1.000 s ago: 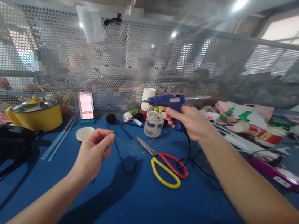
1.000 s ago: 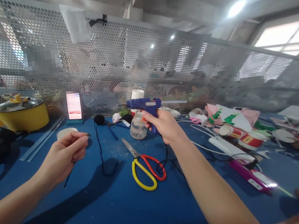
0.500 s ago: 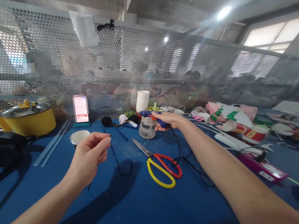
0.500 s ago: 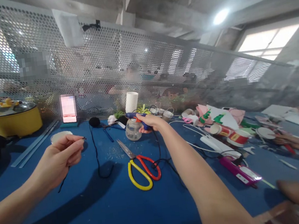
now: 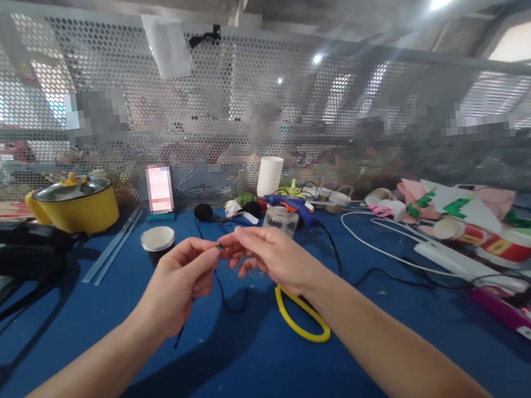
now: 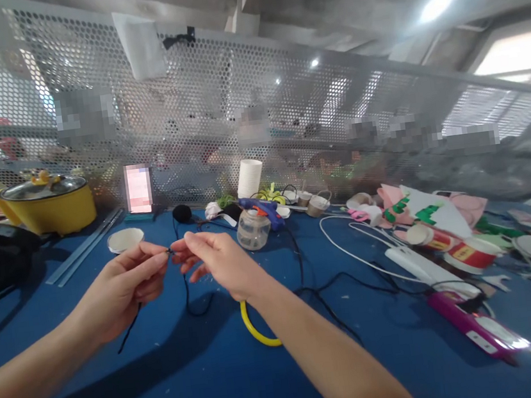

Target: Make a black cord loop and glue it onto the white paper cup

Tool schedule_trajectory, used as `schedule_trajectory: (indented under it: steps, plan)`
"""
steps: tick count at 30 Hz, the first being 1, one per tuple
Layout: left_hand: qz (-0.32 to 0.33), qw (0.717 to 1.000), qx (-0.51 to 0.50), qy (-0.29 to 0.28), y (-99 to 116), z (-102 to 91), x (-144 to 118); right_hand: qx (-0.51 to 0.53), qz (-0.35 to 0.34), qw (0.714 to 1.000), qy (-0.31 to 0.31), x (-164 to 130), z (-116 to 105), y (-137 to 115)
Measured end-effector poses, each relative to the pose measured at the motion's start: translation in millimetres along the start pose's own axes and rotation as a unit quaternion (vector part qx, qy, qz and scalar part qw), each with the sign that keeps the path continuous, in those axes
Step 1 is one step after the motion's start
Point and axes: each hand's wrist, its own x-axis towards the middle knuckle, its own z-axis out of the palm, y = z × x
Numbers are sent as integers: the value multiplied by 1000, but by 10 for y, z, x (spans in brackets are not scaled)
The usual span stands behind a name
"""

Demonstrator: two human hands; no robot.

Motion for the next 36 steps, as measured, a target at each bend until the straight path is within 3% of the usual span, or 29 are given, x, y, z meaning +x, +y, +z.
schedule_trajectory:
  steps: [6, 36]
  plan:
    - [-14, 1000, 2, 1, -24, -5, 14, 103, -3, 995, -11, -13, 2, 92]
    - [-9, 999, 46, 24, -87, 3, 37, 45, -20, 999, -12, -44, -7, 91]
